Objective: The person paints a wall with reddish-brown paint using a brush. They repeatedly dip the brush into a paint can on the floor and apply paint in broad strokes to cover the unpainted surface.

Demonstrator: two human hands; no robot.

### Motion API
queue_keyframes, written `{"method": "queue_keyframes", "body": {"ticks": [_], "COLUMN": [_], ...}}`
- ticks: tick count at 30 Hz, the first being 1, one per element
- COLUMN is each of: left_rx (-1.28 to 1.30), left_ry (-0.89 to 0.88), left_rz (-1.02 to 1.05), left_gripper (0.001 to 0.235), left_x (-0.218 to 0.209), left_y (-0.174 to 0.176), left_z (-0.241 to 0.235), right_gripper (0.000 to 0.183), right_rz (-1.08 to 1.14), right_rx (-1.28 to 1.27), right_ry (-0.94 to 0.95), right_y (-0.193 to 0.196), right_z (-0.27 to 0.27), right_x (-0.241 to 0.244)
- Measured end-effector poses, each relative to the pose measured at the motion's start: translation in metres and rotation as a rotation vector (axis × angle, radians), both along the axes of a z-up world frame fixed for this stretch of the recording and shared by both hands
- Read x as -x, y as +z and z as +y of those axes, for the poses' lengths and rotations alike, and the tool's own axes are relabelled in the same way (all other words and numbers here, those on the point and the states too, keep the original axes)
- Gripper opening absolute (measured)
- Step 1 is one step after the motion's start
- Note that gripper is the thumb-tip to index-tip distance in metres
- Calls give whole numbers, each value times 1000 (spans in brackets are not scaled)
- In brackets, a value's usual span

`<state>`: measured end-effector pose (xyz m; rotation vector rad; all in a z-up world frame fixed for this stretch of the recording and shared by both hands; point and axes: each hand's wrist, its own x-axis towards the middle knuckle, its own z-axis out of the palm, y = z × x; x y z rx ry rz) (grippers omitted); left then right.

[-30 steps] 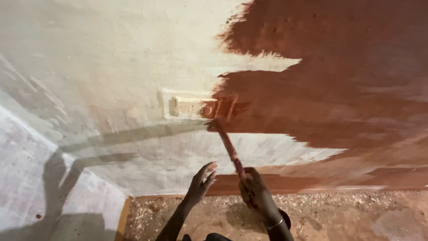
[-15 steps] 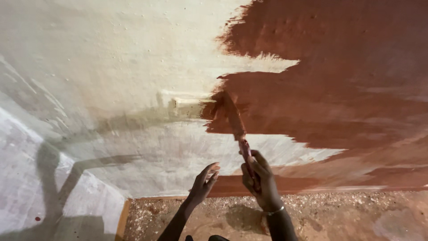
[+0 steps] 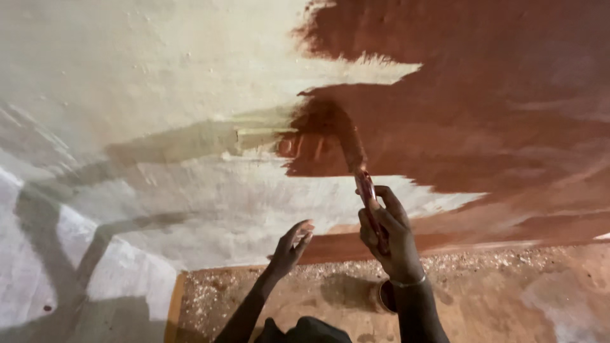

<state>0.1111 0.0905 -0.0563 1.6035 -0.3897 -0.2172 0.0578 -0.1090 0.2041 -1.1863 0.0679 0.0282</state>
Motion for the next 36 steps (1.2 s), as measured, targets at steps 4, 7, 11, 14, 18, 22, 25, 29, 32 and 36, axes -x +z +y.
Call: {"method": "queue_keyframes", "body": {"ticks": [4,7,11,14,18,22,25,29,32,36], "left_rx": [-60,-58,-78,-85,-97,-72,-99,-170,-134,-6], "left_ry": [-10,-27,-52,-41,-88,-112,-80,-71,-85,-141], "left_rz": [11,23,24,32,46,33,15,26,-12,105], "left_gripper": [47,48,49,50,53,53,52,52,51,48], "left_x": [-7,-4,-1,-3,1,5,0,-6,-10,-16], "left_y": [6,-1,-10,-11,-7,3,10,0,-17,-22], "left_z": [-1,2,4,3,0,-3,-2,-3,-9,-13], "right_gripper": [30,32,30,28,32,29,29,24,28,21], "right_rz": [-201,-37,179,157,166,103,-26,130,314,207], "right_rx": [-41,10,-48,-61,-54,-166,10,140,70,24], "right_ry": [70,15,-2,57,124,-296,-407,-389,-39,188], "right_y": [-6,-35,-62,-66,-61,-45,-31,-36,-45,-41], "right_z": [4,13,14,15,16,-1,-9,29,67,75], "right_x": [0,3,24,34,22,13,28,24,16,5]}}
